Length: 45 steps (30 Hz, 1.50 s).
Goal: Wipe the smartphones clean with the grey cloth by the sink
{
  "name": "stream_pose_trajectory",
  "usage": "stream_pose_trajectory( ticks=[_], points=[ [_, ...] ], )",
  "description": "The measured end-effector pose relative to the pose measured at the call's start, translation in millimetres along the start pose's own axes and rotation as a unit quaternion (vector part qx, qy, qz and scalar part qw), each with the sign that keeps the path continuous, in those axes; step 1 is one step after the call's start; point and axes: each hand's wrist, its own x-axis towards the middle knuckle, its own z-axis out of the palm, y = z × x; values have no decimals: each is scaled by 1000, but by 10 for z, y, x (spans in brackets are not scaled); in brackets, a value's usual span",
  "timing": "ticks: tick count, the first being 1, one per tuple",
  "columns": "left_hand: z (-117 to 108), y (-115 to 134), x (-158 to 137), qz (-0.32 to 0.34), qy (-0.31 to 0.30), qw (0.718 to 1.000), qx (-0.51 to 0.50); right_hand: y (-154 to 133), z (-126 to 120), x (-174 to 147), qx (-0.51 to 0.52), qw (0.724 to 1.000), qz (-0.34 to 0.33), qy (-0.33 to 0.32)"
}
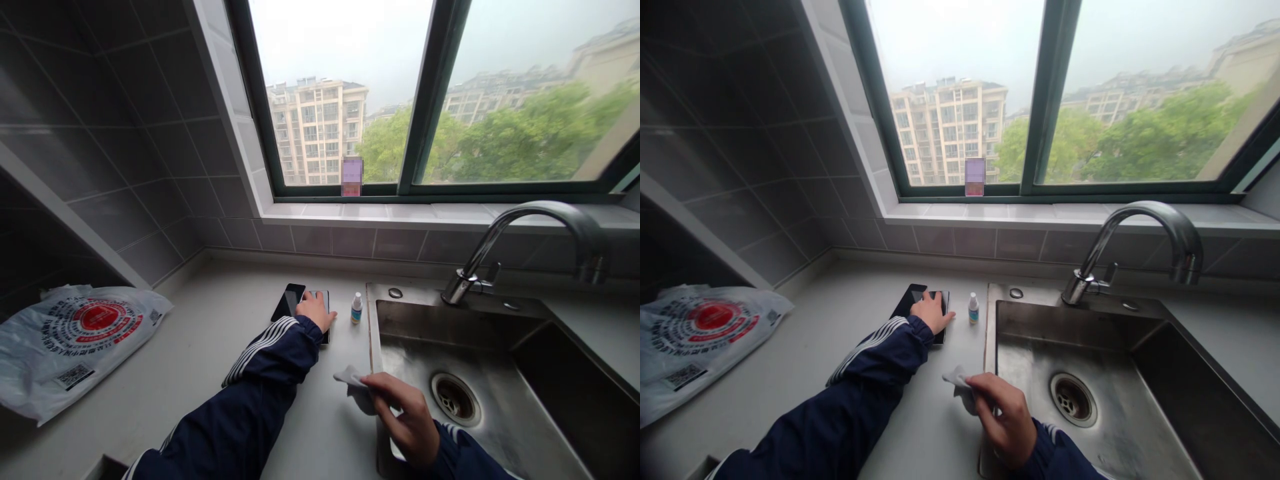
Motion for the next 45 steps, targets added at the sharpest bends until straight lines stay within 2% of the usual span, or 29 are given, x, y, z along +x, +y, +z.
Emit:
stream_pose_trajectory(
  ticks=[3,6,8,9,11,12,14,16,18,22,25,28,33,40,42,45],
  points=[
    [-88,-21,-30,8,10,1000,-19,32,-3,6,9,999,32,23],
    [-226,-19,-220,41,42,997,-57,78,-14,12,22,996,73,56],
    [-295,-5,-440,93,61,989,-94,108,-26,21,35,990,107,83],
    [-306,5,-561,140,66,980,-129,122,-33,29,44,987,124,96],
    [-269,29,-785,272,70,906,-317,148,-51,50,67,979,153,118],
    [-221,41,-874,306,51,871,-381,161,-61,63,79,975,165,126],
    [-84,61,-986,327,5,819,-472,190,-80,88,104,967,184,139],
    [75,73,-1020,313,-17,792,-525,220,-96,107,126,960,202,149],
    [224,74,-1010,299,-47,778,-551,248,-104,117,147,952,217,157],
    [419,77,-983,286,-93,771,-562,283,-103,121,173,942,232,170],
    [468,90,-988,288,-99,764,-569,306,-101,121,177,941,236,168],
    [478,93,-987,308,-86,767,-555,334,-105,124,169,944,236,157],
    [492,68,-950,360,-55,754,-546,367,-118,137,119,957,230,134],
    [397,41,-975,298,37,787,-540,287,-137,130,6,980,165,113],
    [374,44,-987,302,50,786,-538,249,-128,131,-13,985,139,102],
    [367,60,-998,300,39,775,-554,213,-99,142,-16,991,115,72]
  ],
)
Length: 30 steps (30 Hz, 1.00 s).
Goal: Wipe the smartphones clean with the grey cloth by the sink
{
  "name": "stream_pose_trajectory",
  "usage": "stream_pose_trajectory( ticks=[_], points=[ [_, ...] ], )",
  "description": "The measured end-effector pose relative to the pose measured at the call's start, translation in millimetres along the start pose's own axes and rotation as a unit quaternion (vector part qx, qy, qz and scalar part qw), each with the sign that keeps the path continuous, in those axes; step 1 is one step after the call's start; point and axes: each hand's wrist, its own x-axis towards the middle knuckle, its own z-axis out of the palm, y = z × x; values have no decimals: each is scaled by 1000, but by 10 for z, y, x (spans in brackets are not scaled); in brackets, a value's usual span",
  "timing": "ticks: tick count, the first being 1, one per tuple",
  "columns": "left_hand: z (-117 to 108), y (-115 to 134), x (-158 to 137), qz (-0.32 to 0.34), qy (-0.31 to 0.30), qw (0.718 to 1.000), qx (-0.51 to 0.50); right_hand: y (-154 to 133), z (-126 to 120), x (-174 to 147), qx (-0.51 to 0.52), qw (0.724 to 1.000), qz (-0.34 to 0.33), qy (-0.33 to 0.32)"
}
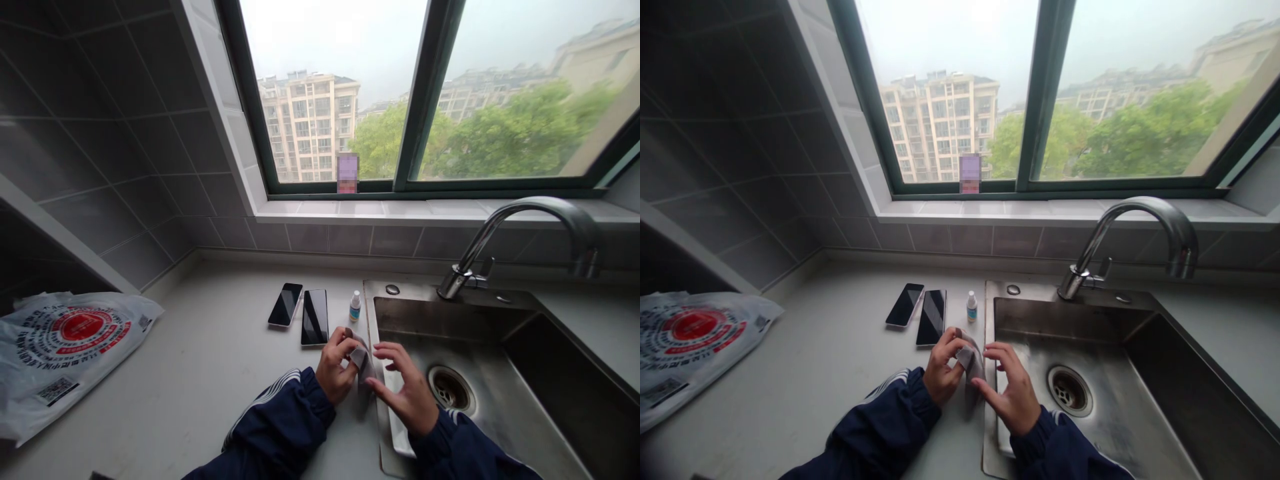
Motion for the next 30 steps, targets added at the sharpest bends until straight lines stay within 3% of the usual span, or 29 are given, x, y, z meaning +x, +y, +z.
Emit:
stream_pose_trajectory(
  ticks=[6,16,19,23,30],
  points=[
    [24,-31,-2,-5,-17,999,-44,3,48,2,40,998,5,-48],
    [-3,-174,48,27,21,996,-81,77,-2,51,190,975,113,28],
    [-29,-160,50,21,25,995,-90,115,-27,75,274,945,170,53],
    [-49,-159,40,10,7,995,-100,115,-56,103,393,884,243,65],
    [-15,-208,34,-12,-19,995,-102,29,-79,159,512,793,330,11]
  ],
)
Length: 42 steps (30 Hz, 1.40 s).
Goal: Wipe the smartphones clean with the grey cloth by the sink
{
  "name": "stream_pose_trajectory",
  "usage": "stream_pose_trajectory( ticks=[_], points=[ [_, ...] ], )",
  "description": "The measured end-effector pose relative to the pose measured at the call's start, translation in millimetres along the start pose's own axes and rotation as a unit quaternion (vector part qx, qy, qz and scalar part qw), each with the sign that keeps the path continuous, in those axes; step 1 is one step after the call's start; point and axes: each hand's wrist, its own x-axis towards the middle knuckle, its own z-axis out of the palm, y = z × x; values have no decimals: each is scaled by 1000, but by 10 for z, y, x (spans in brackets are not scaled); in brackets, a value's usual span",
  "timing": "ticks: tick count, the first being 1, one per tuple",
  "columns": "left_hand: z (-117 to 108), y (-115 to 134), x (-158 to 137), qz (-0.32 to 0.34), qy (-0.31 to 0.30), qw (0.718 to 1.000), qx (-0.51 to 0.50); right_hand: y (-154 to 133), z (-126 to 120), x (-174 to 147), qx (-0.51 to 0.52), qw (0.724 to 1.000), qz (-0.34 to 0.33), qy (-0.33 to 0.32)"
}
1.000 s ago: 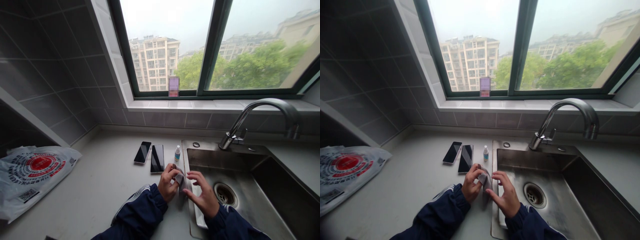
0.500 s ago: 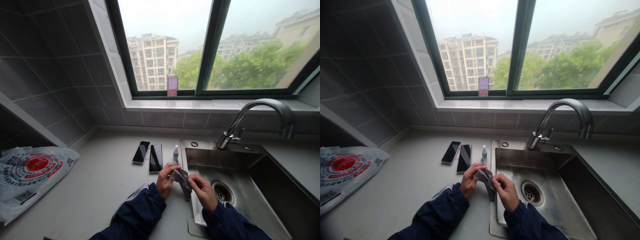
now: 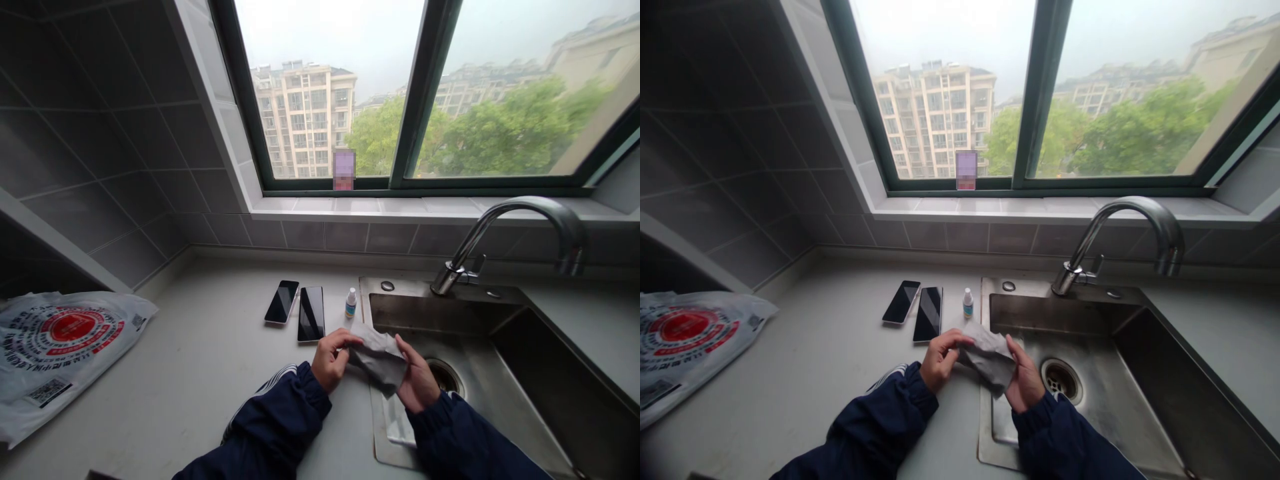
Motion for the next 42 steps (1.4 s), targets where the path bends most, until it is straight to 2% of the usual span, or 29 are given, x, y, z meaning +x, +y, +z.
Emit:
stream_pose_trajectory(
  ticks=[5,11,15,18,20,26,30,32,33,35,37,39,42],
  points=[
    [-14,1,10,-10,-4,1000,-22,55,-25,18,22,999,37,-18],
    [-14,-13,10,-23,0,999,-35,90,-95,61,15,999,41,-3],
    [18,-12,-15,-26,-12,1000,-1,99,-94,59,24,999,43,14],
    [20,6,-24,-24,3,998,52,119,-65,31,36,998,50,29],
    [3,21,-23,-6,18,996,91,128,-50,12,45,997,52,42],
    [-91,4,-1,116,104,968,198,106,-86,9,75,994,42,73],
    [-284,-2,90,137,118,944,277,111,-125,28,84,993,39,77],
    [-488,20,161,119,144,936,300,134,-135,27,85,993,39,71],
    [-614,31,196,86,177,917,347,147,-138,26,84,993,42,68],
    [-882,34,254,-14,252,861,441,166,-144,26,81,994,47,63],
    [-1124,-4,286,-140,259,807,511,169,-150,33,78,994,47,61],
    [-1292,-80,292,-195,257,794,515,160,-157,45,78,994,39,60],
    [-1400,-198,279,-248,217,797,507,150,-166,57,72,995,38,60]
  ],
)
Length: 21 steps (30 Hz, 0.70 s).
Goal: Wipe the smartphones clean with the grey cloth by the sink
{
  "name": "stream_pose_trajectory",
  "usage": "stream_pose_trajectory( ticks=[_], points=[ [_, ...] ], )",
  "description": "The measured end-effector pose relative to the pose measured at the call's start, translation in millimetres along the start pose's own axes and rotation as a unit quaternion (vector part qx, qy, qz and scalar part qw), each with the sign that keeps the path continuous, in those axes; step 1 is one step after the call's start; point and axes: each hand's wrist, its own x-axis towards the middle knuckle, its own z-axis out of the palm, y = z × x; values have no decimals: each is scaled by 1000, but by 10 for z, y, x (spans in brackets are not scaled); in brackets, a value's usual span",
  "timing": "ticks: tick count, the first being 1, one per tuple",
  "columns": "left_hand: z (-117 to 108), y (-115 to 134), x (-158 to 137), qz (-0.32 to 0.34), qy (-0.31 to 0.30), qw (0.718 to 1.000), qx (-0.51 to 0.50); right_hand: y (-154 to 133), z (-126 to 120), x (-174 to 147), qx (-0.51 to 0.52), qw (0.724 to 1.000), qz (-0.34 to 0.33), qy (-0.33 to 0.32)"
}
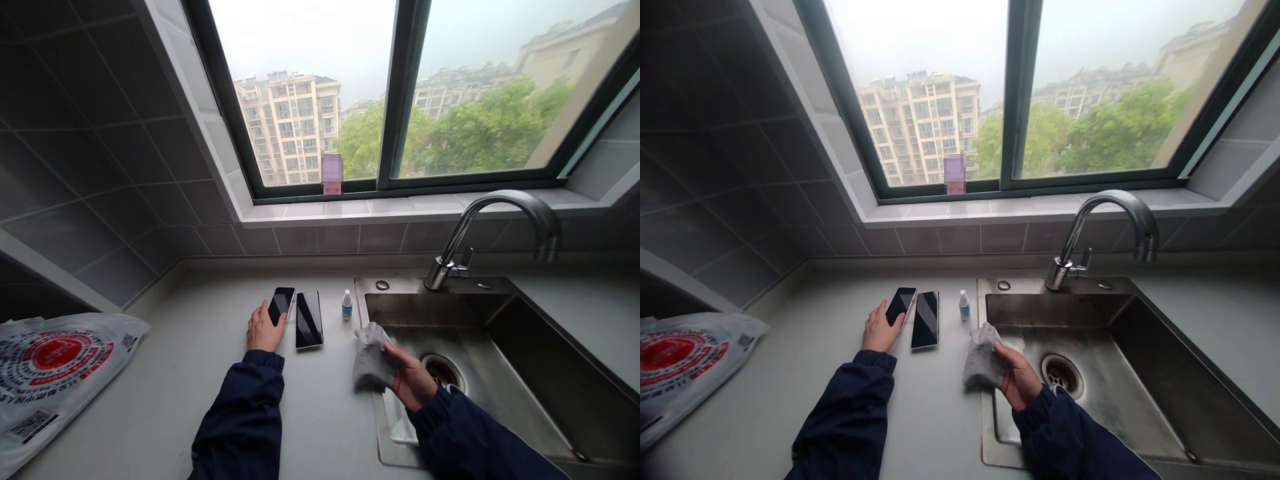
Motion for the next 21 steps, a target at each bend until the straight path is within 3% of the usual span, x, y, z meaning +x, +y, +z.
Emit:
stream_pose_trajectory(
  ticks=[6,13,18,21],
  points=[
    [28,-18,40,10,-61,998,3,18,-29,-4,-17,1000,-6,-9],
    [-3,-75,110,-57,-100,992,-43,18,-83,16,-27,999,-14,-21],
    [-61,-110,127,-98,-96,981,-138,7,-82,9,-30,999,-20,-23],
    [-115,-78,114,-123,-89,960,-237,-9,-73,1,-32,999,-25,-21]
  ],
)
